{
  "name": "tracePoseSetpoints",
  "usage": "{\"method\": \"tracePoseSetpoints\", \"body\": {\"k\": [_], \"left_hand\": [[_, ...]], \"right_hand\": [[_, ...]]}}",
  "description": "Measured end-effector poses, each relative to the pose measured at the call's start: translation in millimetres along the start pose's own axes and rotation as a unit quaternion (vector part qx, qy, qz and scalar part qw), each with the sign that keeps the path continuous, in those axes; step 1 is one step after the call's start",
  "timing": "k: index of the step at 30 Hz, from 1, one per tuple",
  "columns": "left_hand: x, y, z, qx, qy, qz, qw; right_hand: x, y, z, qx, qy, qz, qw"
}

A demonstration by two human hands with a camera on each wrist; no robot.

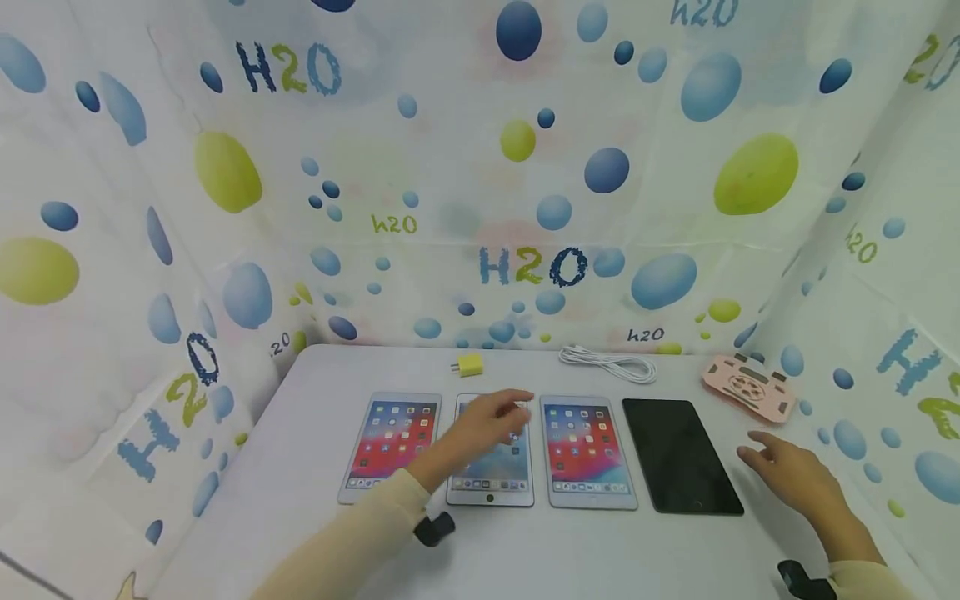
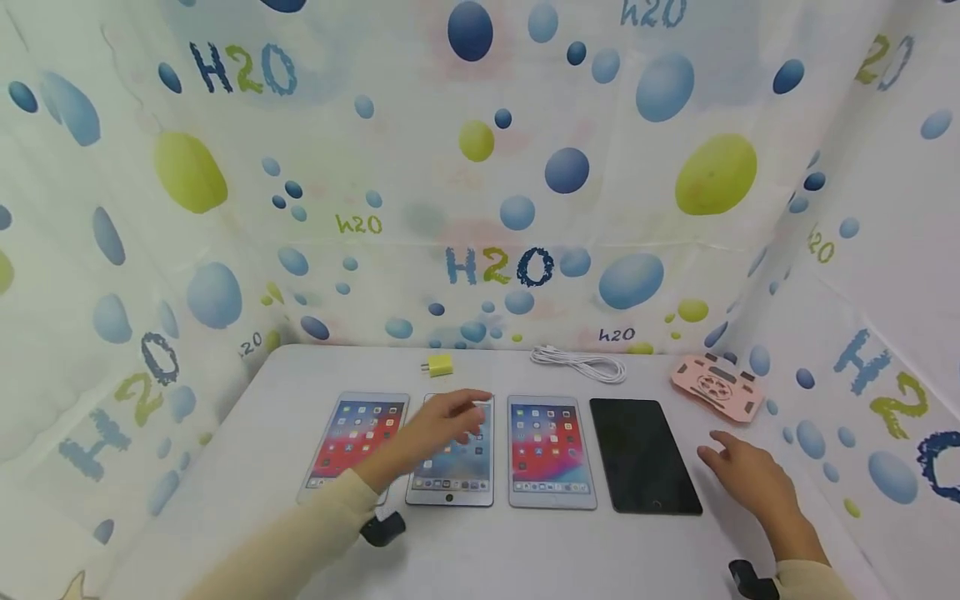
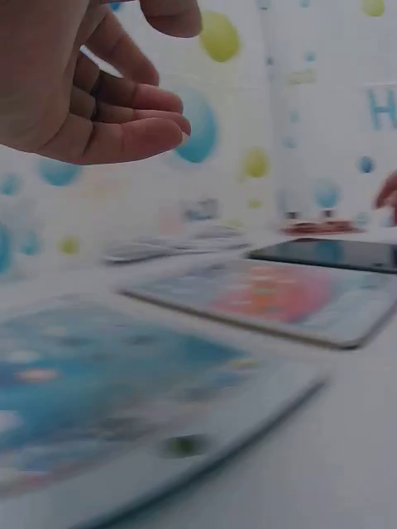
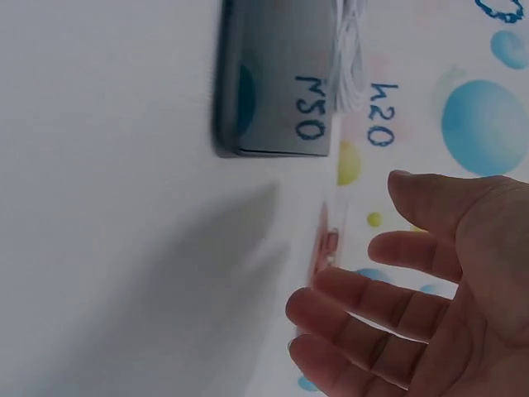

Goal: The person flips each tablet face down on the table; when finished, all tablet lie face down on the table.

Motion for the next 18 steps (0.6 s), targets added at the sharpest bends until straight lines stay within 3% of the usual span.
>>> {"method": "tracePoseSetpoints", "body": {"k": [3, 8, 11, 18], "left_hand": [[-39.4, -24.1, -1.3, 0.014, 0.121, -0.040, 0.9917], [-83.7, -58.0, 3.1, 0.049, 0.248, -0.032, 0.9671], [-99.2, -71.3, 6.8, 0.062, 0.286, -0.018, 0.9562], [-130.3, -87.2, 8.5, 0.081, 0.306, -0.013, 0.9485]], "right_hand": [[-10, -1.3, 4, -0.007, -0.014, -0.005, 0.9999], [-16, -2.7, 5, -0.012, -0.028, 0.000, 0.9995], [-17, -2.4, 5, -0.019, -0.036, -0.007, 0.9991], [-19, -4.1, 1, -0.014, -0.051, -0.003, 0.9986]]}}
Point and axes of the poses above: each hand's wrist, its own y-axis away from the middle knuckle, its own x-axis out of the back of the hand, z = x × y, the point moved 5 cm from there along -y, towards the middle knuckle, and after that the axes turned 14 degrees about -z, right-handed, at the moved point
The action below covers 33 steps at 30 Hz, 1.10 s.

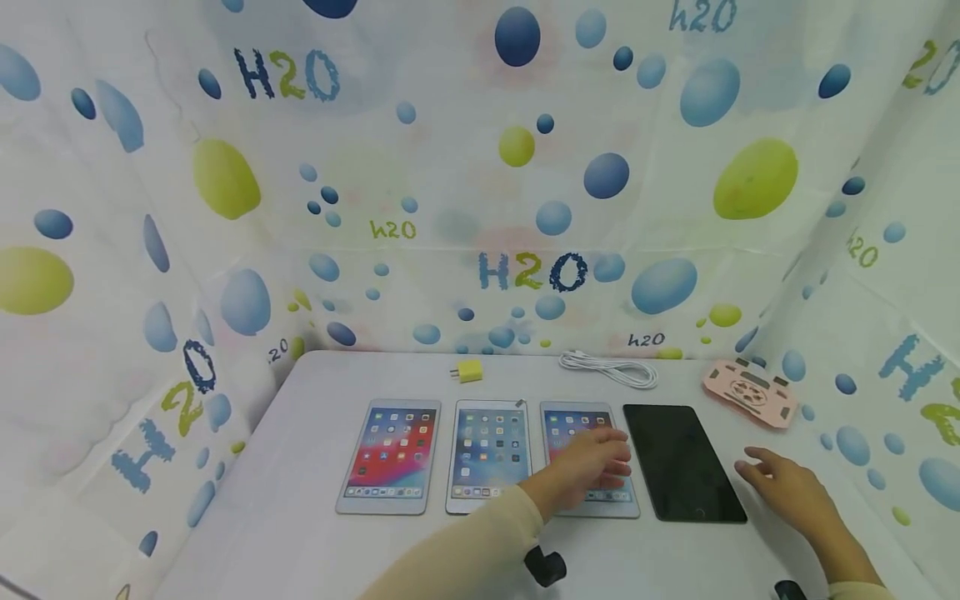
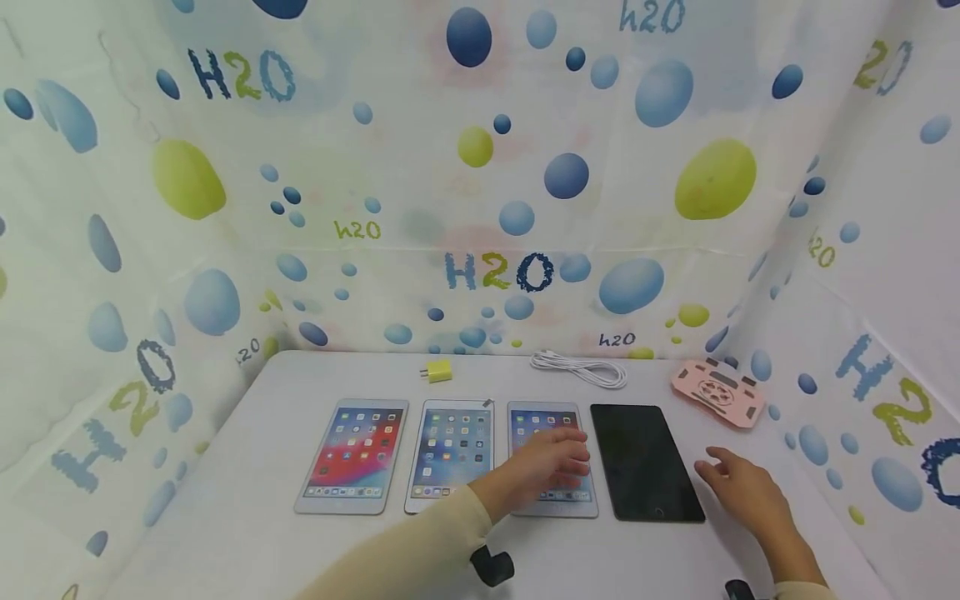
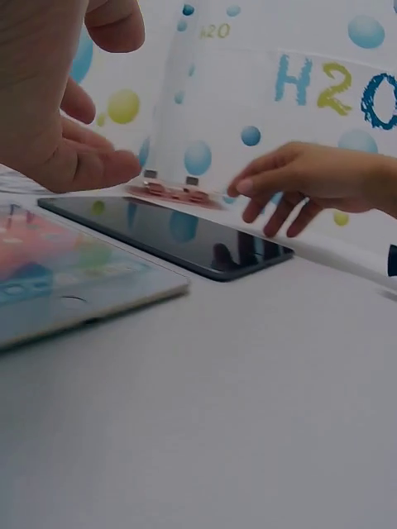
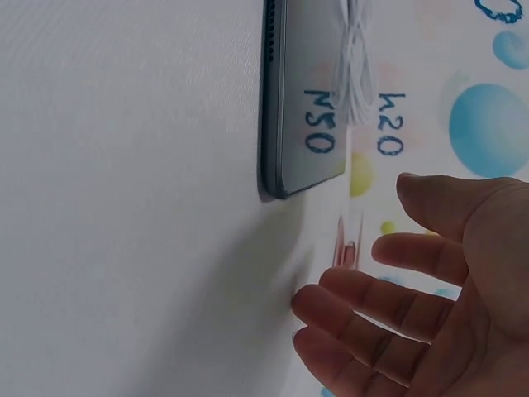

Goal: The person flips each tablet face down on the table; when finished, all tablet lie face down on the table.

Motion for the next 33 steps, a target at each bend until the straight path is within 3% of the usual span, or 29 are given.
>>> {"method": "tracePoseSetpoints", "body": {"k": [7, 14, 23, 27, 33], "left_hand": [[-32.7, -19.1, -11.9, 0.022, 0.018, 0.031, 0.9991], [-46.9, -22.5, -12.5, 0.028, 0.023, 0.091, 0.9952], [-51.5, -21.8, -17.1, 0.035, 0.082, 0.090, 0.9919], [-52.9, -22.8, -19.4, 0.043, 0.093, 0.081, 0.9914], [-56.1, -22.6, -21.2, 0.051, 0.100, 0.067, 0.9915]], "right_hand": [[0, -4.4, -8, 0.011, -0.004, 0.004, 0.9999], [-2, -8.3, -18, 0.030, -0.014, 0.012, 0.9994], [-8, -7.7, -25, 0.025, -0.037, 0.008, 0.9990], [-12, -7.2, -22, 0.023, -0.099, -0.010, 0.9947], [-16, -7.8, -12, 0.011, -0.201, -0.033, 0.9789]]}}
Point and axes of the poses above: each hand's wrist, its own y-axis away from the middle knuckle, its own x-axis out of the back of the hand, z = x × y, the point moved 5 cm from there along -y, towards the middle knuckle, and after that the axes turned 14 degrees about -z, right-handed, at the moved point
